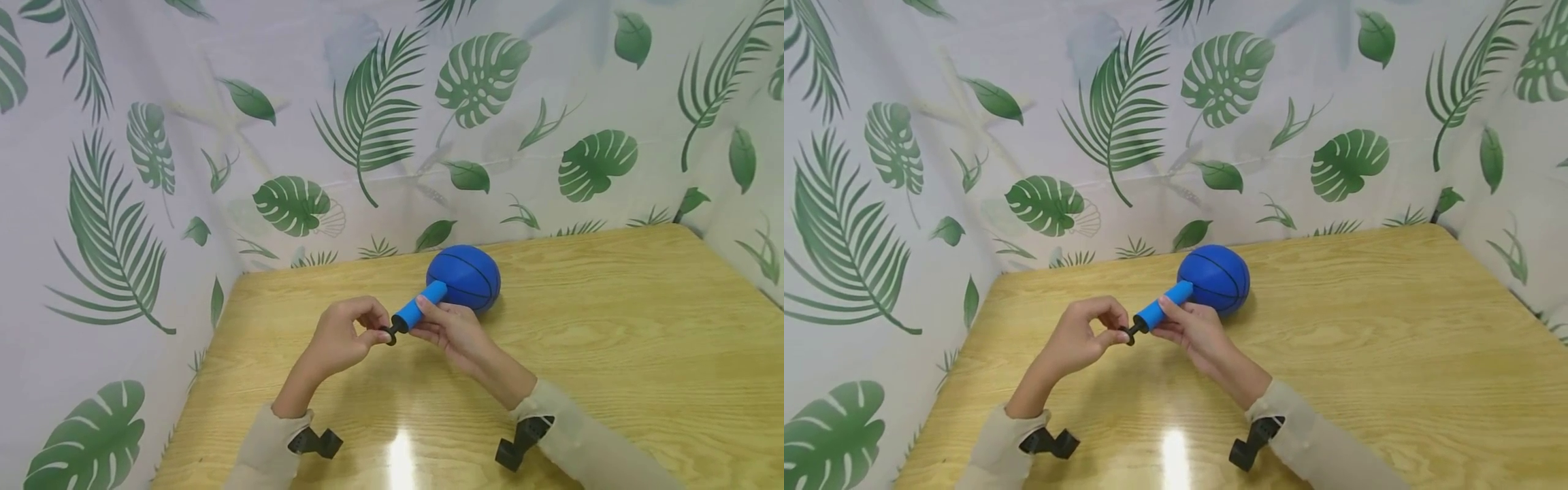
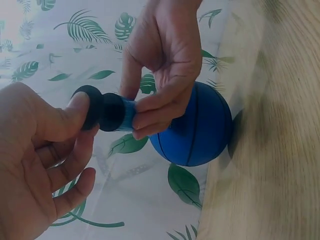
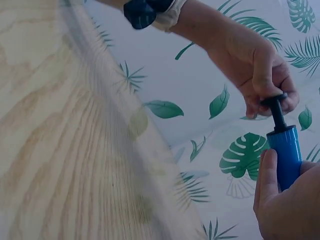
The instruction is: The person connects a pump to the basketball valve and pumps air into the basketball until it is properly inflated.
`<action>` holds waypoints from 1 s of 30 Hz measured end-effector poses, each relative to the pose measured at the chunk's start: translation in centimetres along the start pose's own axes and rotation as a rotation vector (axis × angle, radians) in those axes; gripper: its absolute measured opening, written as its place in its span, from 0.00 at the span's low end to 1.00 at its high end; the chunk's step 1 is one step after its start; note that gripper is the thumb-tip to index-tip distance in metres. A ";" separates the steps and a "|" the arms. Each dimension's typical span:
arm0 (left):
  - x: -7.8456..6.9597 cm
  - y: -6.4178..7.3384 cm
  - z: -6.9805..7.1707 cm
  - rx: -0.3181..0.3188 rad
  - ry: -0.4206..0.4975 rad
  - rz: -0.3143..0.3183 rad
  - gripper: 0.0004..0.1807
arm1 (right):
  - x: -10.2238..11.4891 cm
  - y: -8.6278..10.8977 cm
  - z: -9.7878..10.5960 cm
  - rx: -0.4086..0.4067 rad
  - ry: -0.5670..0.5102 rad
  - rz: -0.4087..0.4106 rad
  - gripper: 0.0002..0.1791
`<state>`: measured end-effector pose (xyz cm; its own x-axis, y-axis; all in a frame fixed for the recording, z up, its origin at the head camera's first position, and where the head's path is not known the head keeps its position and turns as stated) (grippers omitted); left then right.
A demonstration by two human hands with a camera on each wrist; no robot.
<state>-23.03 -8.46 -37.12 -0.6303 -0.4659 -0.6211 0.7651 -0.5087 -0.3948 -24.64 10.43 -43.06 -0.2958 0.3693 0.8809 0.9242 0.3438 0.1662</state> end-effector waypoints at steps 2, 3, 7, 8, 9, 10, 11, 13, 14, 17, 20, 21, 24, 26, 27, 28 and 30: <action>-0.2 0.1 0.2 0.020 0.009 -0.007 0.10 | 0.3 -0.2 0.3 0.008 -0.012 0.008 0.25; -0.3 0.2 0.3 0.031 0.015 -0.005 0.10 | 0.5 -0.4 0.5 0.007 -0.017 0.013 0.25; -1.2 0.9 1.3 0.058 0.031 -0.004 0.11 | 1.4 -0.9 1.6 -0.005 -0.031 0.040 0.25; -1.5 1.1 1.6 0.060 0.035 -0.012 0.11 | 1.6 -1.0 1.8 -0.003 -0.038 0.046 0.26; -1.8 1.2 2.0 0.058 0.039 -0.024 0.12 | 1.9 -1.1 2.0 -0.003 -0.045 0.052 0.26; -2.1 1.3 2.3 0.054 0.041 -0.038 0.12 | 2.1 -1.1 2.2 0.000 -0.057 0.056 0.26; -2.3 1.4 2.6 0.050 0.046 -0.055 0.13 | 2.2 -1.2 2.3 0.002 -0.069 0.059 0.25; -2.6 1.6 3.1 0.035 0.053 -0.079 0.14 | 2.5 -1.2 2.4 0.005 -0.093 0.060 0.24; -2.8 1.6 3.3 0.031 0.058 -0.087 0.14 | 2.6 -1.2 2.4 0.004 -0.102 0.060 0.23; -2.8 1.7 3.6 0.023 0.076 -0.089 0.13 | 2.6 -1.1 2.5 -0.002 -0.109 0.055 0.20; -2.4 1.7 3.7 0.010 0.088 -0.063 0.12 | 2.4 -0.9 2.2 -0.001 -0.095 0.048 0.18; -2.2 1.6 3.6 0.004 0.087 -0.052 0.12 | 2.2 -0.8 2.1 0.003 -0.091 0.043 0.18; -1.5 1.5 3.2 -0.005 0.084 -0.009 0.12 | 1.7 -0.5 1.3 0.019 -0.069 0.032 0.21; -0.9 1.2 2.5 -0.001 0.082 0.014 0.12 | 1.3 -0.2 0.8 0.025 -0.052 0.023 0.25; -0.6 1.0 2.2 0.001 0.081 0.025 0.11 | 1.1 -0.1 0.6 0.023 -0.046 0.018 0.26; -0.3 0.8 1.8 0.002 0.080 0.034 0.11 | 0.9 0.0 0.3 0.021 -0.031 0.017 0.28; 0.3 0.4 1.0 0.002 0.072 0.040 0.11 | 0.6 0.2 0.0 0.006 0.000 0.011 0.29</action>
<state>-23.02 -9.49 -36.82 -0.5883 -0.4322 -0.6834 0.7889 -0.4925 -0.3677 -24.61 10.70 -42.47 -0.2860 0.3729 0.8827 0.9258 0.3451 0.1542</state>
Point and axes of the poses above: each hand's wrist, its own y-axis away from the middle knuckle, its own z-axis out of the back of the hand, x = y × z, the point moved 4 cm from there along -y, towards the middle knuckle, and after that the axes turned 2 degrees about x, right-handed, at the moved point
